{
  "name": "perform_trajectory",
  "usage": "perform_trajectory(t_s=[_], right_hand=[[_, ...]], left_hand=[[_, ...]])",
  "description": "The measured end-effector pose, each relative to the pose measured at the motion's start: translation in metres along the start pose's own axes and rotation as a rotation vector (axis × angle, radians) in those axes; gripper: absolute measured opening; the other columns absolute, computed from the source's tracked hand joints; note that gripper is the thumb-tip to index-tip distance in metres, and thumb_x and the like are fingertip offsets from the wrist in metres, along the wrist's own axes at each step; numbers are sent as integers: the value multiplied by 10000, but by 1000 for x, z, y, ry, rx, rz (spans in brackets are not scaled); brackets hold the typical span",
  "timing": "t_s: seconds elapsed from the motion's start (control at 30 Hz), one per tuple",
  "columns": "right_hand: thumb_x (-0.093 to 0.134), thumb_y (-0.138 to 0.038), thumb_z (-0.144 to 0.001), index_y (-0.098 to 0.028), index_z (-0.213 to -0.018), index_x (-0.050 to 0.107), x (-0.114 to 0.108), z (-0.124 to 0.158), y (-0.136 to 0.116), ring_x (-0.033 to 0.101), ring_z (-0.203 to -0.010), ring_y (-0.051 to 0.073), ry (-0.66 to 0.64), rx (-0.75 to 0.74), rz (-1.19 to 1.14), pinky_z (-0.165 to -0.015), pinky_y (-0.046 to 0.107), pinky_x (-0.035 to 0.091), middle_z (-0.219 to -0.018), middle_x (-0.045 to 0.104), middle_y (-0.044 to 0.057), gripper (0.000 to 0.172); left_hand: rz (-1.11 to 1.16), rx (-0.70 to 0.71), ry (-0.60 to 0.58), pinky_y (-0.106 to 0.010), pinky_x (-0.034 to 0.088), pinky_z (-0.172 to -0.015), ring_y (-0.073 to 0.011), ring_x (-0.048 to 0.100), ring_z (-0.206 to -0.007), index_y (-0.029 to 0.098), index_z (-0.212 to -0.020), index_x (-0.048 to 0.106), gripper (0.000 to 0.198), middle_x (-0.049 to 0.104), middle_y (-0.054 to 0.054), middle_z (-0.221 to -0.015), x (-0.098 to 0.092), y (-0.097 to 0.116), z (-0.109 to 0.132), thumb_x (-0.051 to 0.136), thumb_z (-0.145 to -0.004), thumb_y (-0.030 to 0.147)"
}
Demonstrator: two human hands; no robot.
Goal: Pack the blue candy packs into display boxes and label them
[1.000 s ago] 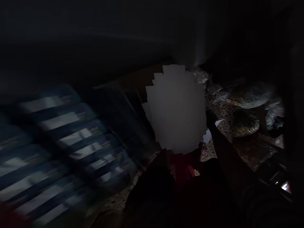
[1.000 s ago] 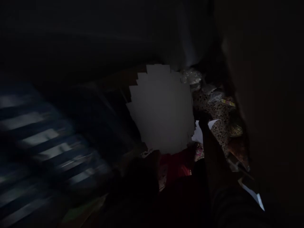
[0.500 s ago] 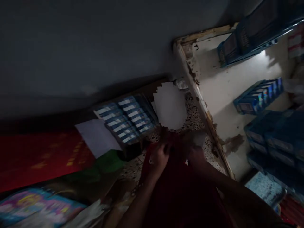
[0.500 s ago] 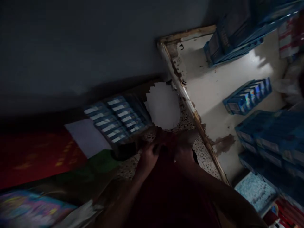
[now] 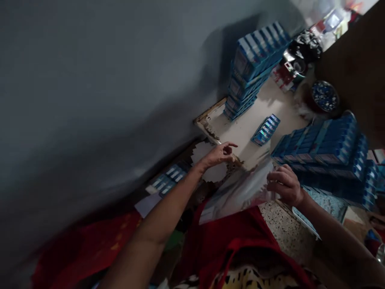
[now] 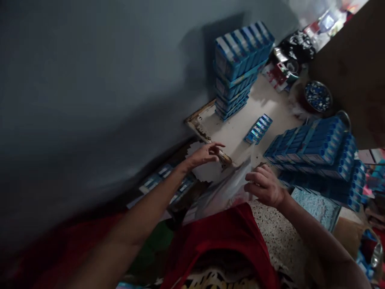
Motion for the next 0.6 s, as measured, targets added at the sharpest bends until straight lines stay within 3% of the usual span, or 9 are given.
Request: perform_trajectory(t_s=[0.1,0.2,0.3,0.37,0.43,0.53,0.6], right_hand=[[547,-358,-1079,-257,-974,726,-18,15,-7,548,-807,195,98,68,121,-695,385,351,-1061,691,76,231],[655,-364,-1020,-318,-1029,757,-31,36,-7,547,-848,207,181,172,146,-719,389,388,-1113,652,69,112],[740,-340,-949,-351,-1026,784,-37,57,-3,519,-883,224,305,297,191,-723,388,433,-1087,569,74,90],[775,-389,-915,-358,-1027,802,-37,72,-1,498,-900,235,358,378,213,-726,392,454,-1050,509,74,119],[788,-408,-899,-349,-1031,817,-33,89,2,491,-920,242,384,490,218,-749,399,472,-1027,462,70,147],[745,-267,-898,-308,-1013,832,-17,118,11,506,-951,237,410,740,201,-788,387,487,-1027,435,65,149],[689,-203,-882,-276,-1053,827,4,138,21,526,-974,237,401,954,119,-829,387,500,-1069,461,73,232]], left_hand=[[67,-163,150,-290,530,-847,-259,653,-1004,170,-1050,785,591,704,-58,-942,1,-15,-3,998,-549,399],[137,-365,72,-342,541,-756,-306,677,-930,153,-888,747,532,688,-85,-812,22,-47,18,984,-594,528],[203,-455,-14,-363,557,-695,-308,702,-851,162,-830,716,525,673,-83,-737,54,-64,44,966,-615,570],[292,-424,41,-347,574,-702,-276,712,-829,178,-887,719,525,700,-67,-772,68,-61,51,988,-588,515],[385,-348,186,-316,577,-682,-218,696,-747,197,-944,721,553,726,-33,-802,67,-49,48,1015,-536,428],[414,-206,425,-280,578,-677,-159,669,-694,202,-966,722,556,764,-2,-856,46,-29,38,1008,-504,318],[384,-142,506,-274,590,-746,-163,692,-775,190,-961,726,547,788,-9,-915,28,-27,36,989,-487,258]])
Point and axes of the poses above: each hand's wrist, its own z-axis away from the middle knuckle, its own x-axis out of the palm, y = z × x, the point moved 3 cm from there along -z, towards the middle knuckle
